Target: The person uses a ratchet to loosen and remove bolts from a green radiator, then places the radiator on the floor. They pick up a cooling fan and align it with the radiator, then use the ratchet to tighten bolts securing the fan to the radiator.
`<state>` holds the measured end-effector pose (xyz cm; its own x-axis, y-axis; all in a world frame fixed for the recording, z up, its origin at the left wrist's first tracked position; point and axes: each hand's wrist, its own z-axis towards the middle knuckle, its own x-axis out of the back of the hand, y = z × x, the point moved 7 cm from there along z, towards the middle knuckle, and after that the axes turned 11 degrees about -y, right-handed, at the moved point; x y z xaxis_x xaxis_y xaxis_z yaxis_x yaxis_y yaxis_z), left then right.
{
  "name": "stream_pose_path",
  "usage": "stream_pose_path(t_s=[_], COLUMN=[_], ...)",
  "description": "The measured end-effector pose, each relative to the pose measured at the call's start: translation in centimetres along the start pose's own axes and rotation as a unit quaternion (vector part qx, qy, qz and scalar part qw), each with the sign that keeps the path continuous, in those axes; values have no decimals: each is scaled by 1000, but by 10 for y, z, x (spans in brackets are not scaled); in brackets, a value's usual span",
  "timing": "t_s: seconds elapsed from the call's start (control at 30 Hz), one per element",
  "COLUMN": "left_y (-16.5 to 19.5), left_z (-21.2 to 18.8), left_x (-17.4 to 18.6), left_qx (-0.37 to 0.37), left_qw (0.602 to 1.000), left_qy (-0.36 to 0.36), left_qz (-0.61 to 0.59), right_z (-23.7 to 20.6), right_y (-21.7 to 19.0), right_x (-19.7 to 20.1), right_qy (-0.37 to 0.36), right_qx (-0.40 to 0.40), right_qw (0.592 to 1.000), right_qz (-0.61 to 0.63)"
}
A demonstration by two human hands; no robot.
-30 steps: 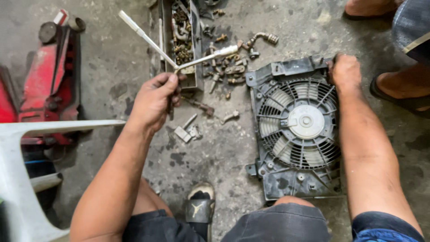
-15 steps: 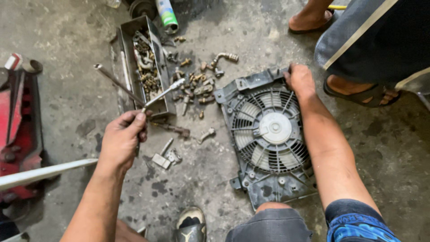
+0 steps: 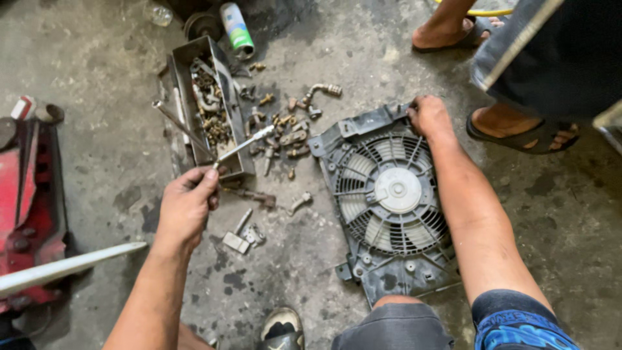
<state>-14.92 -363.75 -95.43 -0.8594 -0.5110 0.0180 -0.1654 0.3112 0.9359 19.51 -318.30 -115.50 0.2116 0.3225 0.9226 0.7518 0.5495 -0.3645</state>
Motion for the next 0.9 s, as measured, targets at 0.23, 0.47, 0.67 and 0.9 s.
stream_pose_path(t_s=[0.23,0.47,0.67,0.9], left_y=[-6,-9,-7,-6], left_z=[0,0,3,6], left_x=[6,18,15,6], left_qx=[5,7,3,4], left_qw=[1000,999,1000,1000], left_qy=[9,31,23,8], left_qz=[10,10,-4,15], right_z=[1,4,4,2], right_y=[2,16,23,23], right_x=[-4,-11,-8,-6], right_qy=[17,1,15,27], right_qx=[53,-4,-43,-22], right_qw=[998,999,997,995], right_qz=[23,42,54,92])
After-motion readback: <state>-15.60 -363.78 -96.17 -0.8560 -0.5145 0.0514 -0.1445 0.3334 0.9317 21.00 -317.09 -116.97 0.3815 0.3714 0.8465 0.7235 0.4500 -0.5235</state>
